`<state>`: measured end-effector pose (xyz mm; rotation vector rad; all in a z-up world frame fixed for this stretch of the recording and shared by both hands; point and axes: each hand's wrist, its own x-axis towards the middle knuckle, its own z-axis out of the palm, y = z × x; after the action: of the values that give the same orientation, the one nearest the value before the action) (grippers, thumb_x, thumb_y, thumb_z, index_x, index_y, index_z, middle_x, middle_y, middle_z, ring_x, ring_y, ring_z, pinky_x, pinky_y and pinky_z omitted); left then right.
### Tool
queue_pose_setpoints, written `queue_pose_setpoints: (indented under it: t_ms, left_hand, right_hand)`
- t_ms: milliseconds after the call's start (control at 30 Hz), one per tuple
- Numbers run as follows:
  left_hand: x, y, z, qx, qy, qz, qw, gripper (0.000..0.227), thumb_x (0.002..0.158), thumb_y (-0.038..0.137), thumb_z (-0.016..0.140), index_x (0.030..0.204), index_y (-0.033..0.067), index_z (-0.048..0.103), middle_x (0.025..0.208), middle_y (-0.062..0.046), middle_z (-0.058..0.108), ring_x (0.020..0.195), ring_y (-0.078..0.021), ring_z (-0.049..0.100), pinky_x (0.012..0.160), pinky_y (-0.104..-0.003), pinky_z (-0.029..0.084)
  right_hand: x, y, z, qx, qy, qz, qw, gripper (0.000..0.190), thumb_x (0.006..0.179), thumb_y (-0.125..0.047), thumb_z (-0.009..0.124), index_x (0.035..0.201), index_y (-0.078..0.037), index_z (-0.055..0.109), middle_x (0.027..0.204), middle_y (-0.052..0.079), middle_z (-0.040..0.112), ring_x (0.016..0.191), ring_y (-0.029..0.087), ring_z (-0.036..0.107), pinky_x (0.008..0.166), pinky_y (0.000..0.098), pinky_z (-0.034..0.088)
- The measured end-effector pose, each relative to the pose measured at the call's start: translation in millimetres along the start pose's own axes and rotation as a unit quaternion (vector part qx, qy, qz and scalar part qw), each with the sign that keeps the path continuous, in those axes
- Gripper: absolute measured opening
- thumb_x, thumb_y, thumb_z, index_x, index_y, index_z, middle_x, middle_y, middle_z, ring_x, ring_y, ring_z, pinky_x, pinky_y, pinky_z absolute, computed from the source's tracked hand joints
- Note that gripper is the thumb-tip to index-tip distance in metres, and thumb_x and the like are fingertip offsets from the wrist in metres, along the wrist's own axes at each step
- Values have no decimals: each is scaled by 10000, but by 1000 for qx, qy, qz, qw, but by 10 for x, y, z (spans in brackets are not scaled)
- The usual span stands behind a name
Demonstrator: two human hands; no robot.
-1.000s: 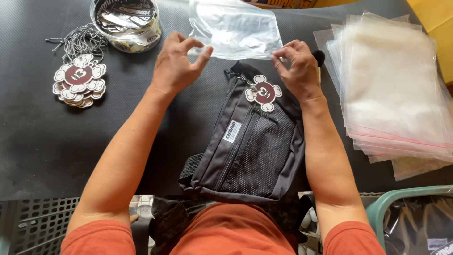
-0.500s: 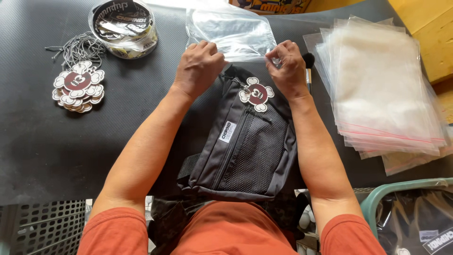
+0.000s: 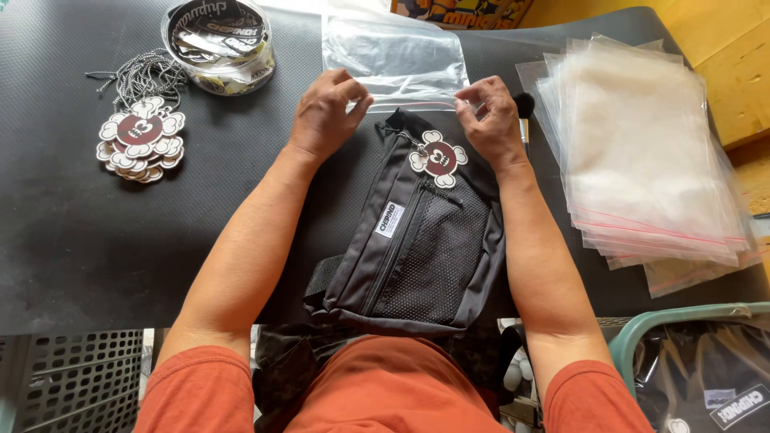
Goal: The person attaches a decorative keychain to a black bag, then uses a brush to dust the bag's surface. They place the bag into a clear plastic zip-lock bag, insert a small paper tag, and seal the package.
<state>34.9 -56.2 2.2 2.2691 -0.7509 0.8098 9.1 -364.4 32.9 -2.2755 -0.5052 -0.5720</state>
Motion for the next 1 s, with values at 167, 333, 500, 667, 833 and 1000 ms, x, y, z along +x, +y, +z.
queue_pose_setpoints:
  t_ms: [167,333,500,667,833,1000]
  left_hand:
    - [19,55,-26,-43,-14,-35,998,117,962,217,760,899,126,722,909,-30,620,841,-221,614,695,-373,529]
    - [17,50,-38,-64,0,-59,996,96,968,219,700,928,151,757,895,-10,612,897,-231,602,754,-388,506]
    - [28,57,-47,-95,-1,-66,993,158,989,228,663,1016,145,794,936,-8,632,975,-229,607,876,-410,489]
    - [65,100,-80,-81,9,5,997,70,1019,151,692,1020,112,750,921,-28,615,899,-241,579,843,-411,477]
    - [105,155,-120,-71,40,41,996,47,1002,68,710,1030,94,683,945,-42,595,898,-258,562,855,-422,476]
    - [116,63,-43,6,48,52,997,151,945,32,721,1032,119,634,988,-53,570,914,-274,542,781,-406,437]
  right_hand:
    - [7,40,15,-8,11,-4,1000,130,1020,-158,662,988,-77,759,1024,54,610,899,167,622,698,278,547]
    - [-7,2,9,1,3,-17,1000,128,1037,-124,676,1003,-31,758,1027,76,608,893,180,628,731,276,567]
    - [-2,-13,-1,-13,21,-1,1000,201,866,11,612,963,-95,752,1098,72,585,1014,199,607,809,294,550]
    - [-11,26,-14,-32,11,81,996,268,901,-140,734,1147,-171,630,1210,72,447,1102,190,514,842,295,555]
    - [-6,30,-1,-76,-37,126,988,582,947,-401,785,1382,-114,524,1132,142,629,804,186,655,691,337,576]
    - [17,-117,-3,11,-54,78,995,484,1003,-191,737,1436,-185,521,1308,99,673,1090,200,682,978,368,568]
